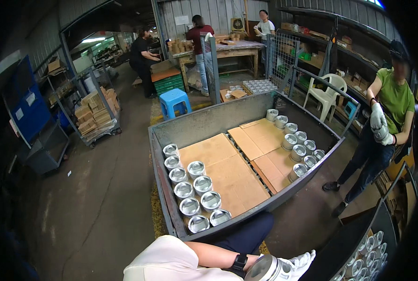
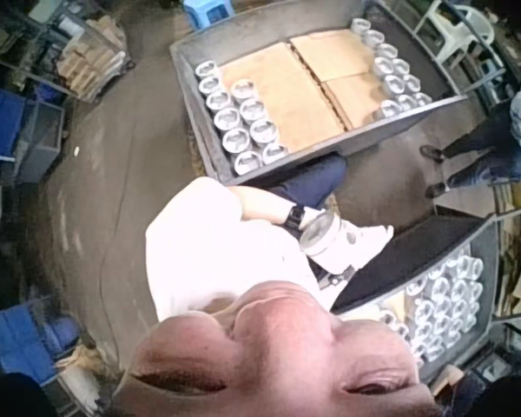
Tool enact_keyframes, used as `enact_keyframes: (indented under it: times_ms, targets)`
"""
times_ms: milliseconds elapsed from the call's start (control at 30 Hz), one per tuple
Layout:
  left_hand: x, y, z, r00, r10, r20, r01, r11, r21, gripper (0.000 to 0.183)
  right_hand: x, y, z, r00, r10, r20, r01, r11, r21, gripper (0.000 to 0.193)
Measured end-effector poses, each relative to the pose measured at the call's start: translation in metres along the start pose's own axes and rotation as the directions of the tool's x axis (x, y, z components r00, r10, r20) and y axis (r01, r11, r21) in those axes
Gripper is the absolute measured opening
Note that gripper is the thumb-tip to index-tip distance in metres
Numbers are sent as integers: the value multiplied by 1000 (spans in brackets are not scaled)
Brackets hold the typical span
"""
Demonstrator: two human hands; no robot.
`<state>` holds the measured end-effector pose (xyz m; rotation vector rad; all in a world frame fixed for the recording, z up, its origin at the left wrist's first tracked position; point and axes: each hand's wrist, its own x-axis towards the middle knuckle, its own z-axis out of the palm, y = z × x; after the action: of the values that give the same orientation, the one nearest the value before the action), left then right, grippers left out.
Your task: Inspecting metal pistons and arranging them into trays/boxes on a factory floor.
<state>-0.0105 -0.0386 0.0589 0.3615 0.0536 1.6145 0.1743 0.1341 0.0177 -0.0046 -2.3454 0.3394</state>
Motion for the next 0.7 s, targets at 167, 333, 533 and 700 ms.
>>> enact_keyframes:
  times_ms: [167,333,533,700]
  targets:
    - [14,-62,-62,958,-224,179,257,948,-187,27,46,-16,-52,969,123,215,-117,992,-37,29]
    - [21,-57,-66,953,-302,-36,299,952,-72,20,46,-21,-51,939,328,-105,-325,944,51,27]
    - [34,-11,-51,811,-426,-400,422,901,-104,32,27,-32,-47,659,581,-477,-570,800,187,24]
    - [46,40,-8,850,-119,-513,279,928,247,15,35,-89,-77,-155,908,-389,-615,219,757,39]
